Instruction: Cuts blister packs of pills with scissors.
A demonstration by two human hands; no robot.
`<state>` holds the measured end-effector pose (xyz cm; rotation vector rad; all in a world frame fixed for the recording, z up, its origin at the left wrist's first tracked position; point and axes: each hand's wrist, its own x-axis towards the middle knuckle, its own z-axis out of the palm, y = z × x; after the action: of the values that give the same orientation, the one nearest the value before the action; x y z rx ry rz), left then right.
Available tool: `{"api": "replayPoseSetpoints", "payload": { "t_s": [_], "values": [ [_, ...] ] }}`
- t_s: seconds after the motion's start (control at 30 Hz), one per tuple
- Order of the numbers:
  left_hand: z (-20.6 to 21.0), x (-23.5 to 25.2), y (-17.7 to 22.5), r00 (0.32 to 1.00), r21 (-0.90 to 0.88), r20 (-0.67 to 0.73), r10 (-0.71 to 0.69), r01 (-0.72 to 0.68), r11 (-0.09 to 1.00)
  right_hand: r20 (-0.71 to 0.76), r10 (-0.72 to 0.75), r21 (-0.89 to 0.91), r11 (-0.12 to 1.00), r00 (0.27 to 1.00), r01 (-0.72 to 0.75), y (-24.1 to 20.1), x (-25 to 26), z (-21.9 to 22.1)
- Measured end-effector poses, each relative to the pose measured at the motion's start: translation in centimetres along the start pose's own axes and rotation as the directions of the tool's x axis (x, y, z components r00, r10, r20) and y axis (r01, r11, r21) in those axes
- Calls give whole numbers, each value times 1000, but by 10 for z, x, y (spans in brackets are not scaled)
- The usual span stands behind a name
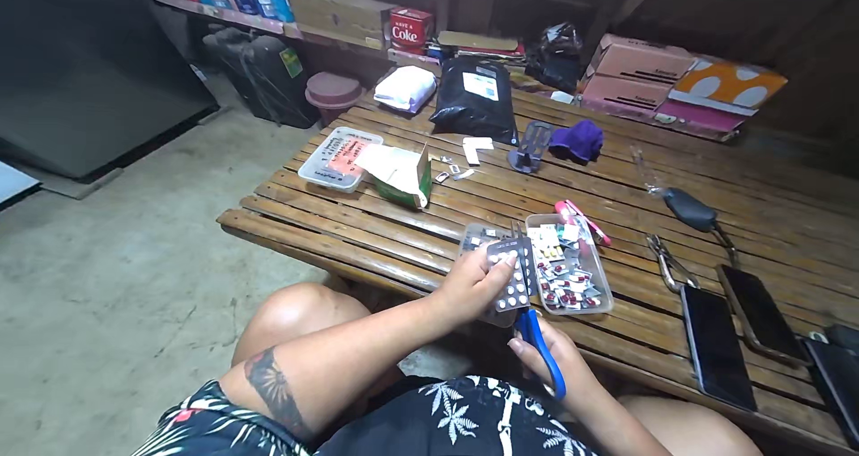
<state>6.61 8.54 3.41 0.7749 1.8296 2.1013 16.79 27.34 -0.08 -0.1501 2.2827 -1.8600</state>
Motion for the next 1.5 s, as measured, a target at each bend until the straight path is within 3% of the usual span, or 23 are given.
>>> {"api": "replayPoseSetpoints", "payload": {
  "t_s": [1.5],
  "values": [
    [-2,1,2,997,55,3,-73,73,996,-14,61,-43,997,998,-62,-6,3,-6]
  ]
}}
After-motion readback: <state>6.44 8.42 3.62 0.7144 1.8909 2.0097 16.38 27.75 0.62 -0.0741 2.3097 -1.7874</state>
